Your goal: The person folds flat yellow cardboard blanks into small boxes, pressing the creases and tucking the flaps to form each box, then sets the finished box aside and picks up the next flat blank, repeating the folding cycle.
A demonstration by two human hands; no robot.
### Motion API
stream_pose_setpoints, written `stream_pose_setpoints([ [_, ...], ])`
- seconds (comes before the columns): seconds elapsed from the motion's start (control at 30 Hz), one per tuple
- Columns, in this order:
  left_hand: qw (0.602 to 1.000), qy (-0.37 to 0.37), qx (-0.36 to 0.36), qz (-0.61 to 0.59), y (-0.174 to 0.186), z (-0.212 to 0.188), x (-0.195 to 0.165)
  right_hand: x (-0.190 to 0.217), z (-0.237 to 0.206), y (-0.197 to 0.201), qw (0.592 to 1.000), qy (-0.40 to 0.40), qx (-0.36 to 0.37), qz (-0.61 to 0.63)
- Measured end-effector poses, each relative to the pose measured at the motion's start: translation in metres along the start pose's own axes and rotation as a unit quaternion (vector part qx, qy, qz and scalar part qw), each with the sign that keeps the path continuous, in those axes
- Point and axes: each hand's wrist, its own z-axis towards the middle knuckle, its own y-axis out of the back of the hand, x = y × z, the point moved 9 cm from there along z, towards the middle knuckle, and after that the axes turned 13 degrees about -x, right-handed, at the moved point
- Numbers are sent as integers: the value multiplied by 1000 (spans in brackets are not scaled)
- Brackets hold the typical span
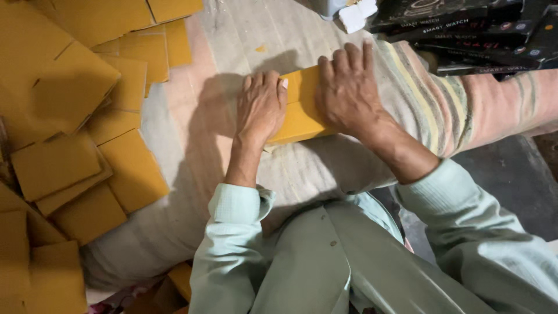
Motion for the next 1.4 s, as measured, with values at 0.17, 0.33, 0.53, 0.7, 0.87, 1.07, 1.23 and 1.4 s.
stream_pose_setpoints([
  [0.17, 999, 8, -35, -7, -3, 7, 9, 37, 36, -47, 988, 39, 33, 144],
  [0.33, 999, 22, -48, -12, -3, 8, 18, 31, 37, -58, 988, 32, 11, 152],
  [0.53, 999, 3, -54, -4, 2, 4, 10, 15, 25, -47, 998, 41, -17, 51],
  [0.7, 998, 0, -58, 3, 6, 4, 8, 17, 24, -41, 997, 52, -42, 43],
  [0.87, 998, 9, -62, -4, 7, 1, 10, 21, 24, -38, 997, 61, -48, 28],
  [1.07, 999, 20, -36, 2, 3, 1, 11, 21, 26, -38, 997, 55, -38, 26],
  [1.23, 999, 30, -10, 9, -2, 1, 13, 22, 29, -41, 999, 34, 20, 23],
  [1.4, 1000, 11, -26, 7, 0, 0, 12, 36, 29, -36, 994, 65, 40, 77],
])
